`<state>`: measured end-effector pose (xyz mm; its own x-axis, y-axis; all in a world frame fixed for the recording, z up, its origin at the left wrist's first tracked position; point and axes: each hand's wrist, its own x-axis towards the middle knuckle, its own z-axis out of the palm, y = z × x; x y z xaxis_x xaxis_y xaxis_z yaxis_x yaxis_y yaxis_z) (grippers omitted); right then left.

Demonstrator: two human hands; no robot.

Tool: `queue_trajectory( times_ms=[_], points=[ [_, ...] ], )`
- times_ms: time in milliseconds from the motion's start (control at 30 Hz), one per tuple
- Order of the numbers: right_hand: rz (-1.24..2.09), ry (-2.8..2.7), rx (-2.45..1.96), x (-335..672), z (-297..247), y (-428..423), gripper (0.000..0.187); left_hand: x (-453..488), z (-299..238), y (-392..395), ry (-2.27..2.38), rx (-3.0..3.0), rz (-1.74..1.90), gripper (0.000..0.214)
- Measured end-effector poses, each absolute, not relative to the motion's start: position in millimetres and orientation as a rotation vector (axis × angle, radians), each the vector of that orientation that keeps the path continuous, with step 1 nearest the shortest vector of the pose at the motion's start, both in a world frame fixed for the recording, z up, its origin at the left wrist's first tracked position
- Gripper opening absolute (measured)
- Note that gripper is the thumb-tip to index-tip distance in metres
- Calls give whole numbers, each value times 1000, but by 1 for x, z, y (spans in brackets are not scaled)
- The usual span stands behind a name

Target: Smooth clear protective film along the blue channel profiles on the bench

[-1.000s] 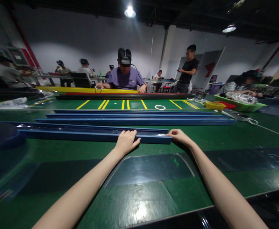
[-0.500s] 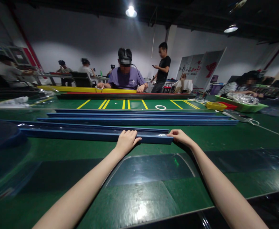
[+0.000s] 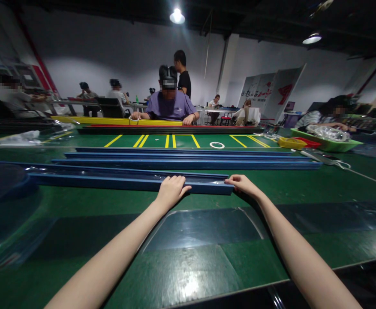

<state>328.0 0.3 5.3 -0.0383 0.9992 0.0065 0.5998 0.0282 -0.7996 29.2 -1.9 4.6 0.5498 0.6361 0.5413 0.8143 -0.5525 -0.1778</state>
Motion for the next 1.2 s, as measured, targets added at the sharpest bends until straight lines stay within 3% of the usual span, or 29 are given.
queue_trajectory(
  times_ms=[1200],
  points=[
    [776, -1713, -1636, 332, -5, 7, 32, 29, 3, -2, -1163, -2435, -679, 31]
  ],
)
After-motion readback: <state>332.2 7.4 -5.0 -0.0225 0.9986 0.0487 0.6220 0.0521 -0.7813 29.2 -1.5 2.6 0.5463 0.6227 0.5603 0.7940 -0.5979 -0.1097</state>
